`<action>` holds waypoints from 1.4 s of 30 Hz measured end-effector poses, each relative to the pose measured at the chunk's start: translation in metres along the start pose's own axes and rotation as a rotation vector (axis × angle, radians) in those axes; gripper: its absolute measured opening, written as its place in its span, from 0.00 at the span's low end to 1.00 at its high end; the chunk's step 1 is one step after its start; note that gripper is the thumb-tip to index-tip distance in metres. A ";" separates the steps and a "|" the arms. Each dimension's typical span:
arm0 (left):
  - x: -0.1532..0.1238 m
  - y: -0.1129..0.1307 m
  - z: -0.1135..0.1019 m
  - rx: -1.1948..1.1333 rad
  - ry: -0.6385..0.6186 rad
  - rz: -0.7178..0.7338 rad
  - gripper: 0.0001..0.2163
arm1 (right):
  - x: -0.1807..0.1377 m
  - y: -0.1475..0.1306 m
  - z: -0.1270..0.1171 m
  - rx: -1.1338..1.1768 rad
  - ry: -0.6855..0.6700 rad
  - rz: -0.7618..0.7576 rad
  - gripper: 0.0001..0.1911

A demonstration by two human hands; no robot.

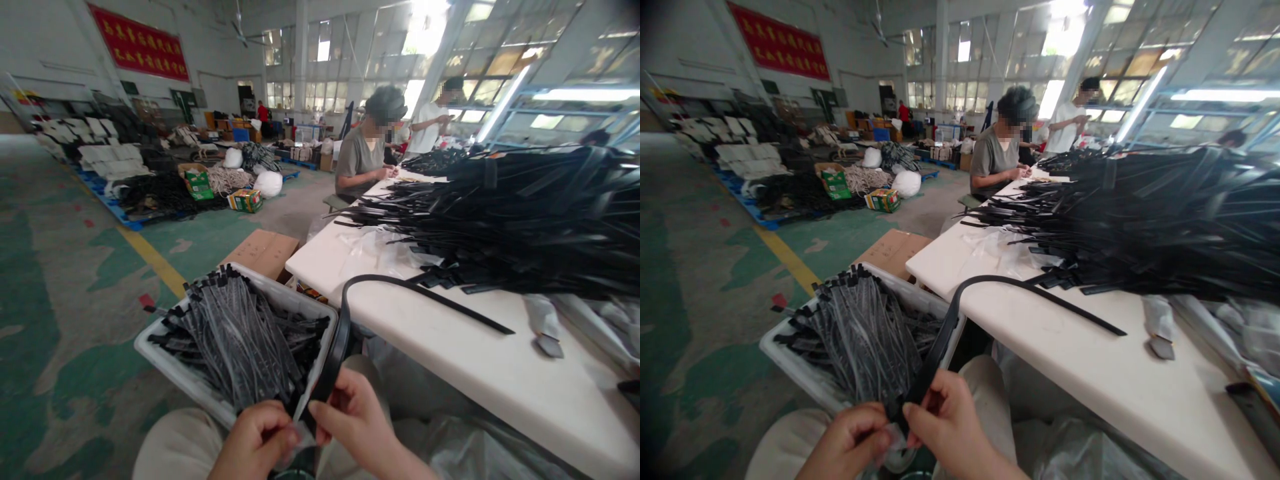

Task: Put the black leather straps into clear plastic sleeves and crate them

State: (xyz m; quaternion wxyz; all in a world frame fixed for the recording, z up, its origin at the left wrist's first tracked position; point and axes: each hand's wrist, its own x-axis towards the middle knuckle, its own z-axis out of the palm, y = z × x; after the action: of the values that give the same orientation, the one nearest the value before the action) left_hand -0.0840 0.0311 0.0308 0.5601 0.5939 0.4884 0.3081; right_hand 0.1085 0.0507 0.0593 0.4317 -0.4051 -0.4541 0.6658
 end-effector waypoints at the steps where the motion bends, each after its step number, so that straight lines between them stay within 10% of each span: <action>1: -0.001 -0.001 0.000 -0.011 0.010 -0.021 0.28 | -0.001 -0.001 -0.002 0.011 0.035 -0.026 0.21; 21: -0.006 -0.012 0.004 -0.054 0.001 -0.028 0.23 | -0.008 0.028 0.007 -0.053 -0.031 -0.132 0.21; 26: -0.013 -0.010 0.004 0.119 -0.028 -0.099 0.15 | -0.001 0.019 -0.013 0.075 0.213 -0.057 0.27; 30: -0.012 -0.002 0.012 0.154 -0.094 -0.078 0.23 | -0.008 0.015 -0.007 -0.278 0.188 -0.294 0.15; 34: -0.013 -0.004 0.017 0.343 -0.003 0.161 0.23 | -0.018 0.022 -0.002 -0.246 0.053 -0.333 0.16; 38: -0.016 0.000 0.015 0.594 0.134 0.289 0.21 | -0.016 0.006 -0.020 -0.020 0.306 -0.161 0.22; 42: -0.009 0.020 0.022 0.819 0.339 0.406 0.24 | -0.025 -0.005 -0.008 -0.214 0.467 -0.302 0.17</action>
State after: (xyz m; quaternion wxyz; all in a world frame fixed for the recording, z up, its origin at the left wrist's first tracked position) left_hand -0.0624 0.0168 0.0477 0.1214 0.7902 0.5284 0.2858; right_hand 0.1248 0.0300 0.0659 0.5734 -0.5184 -0.4654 0.4311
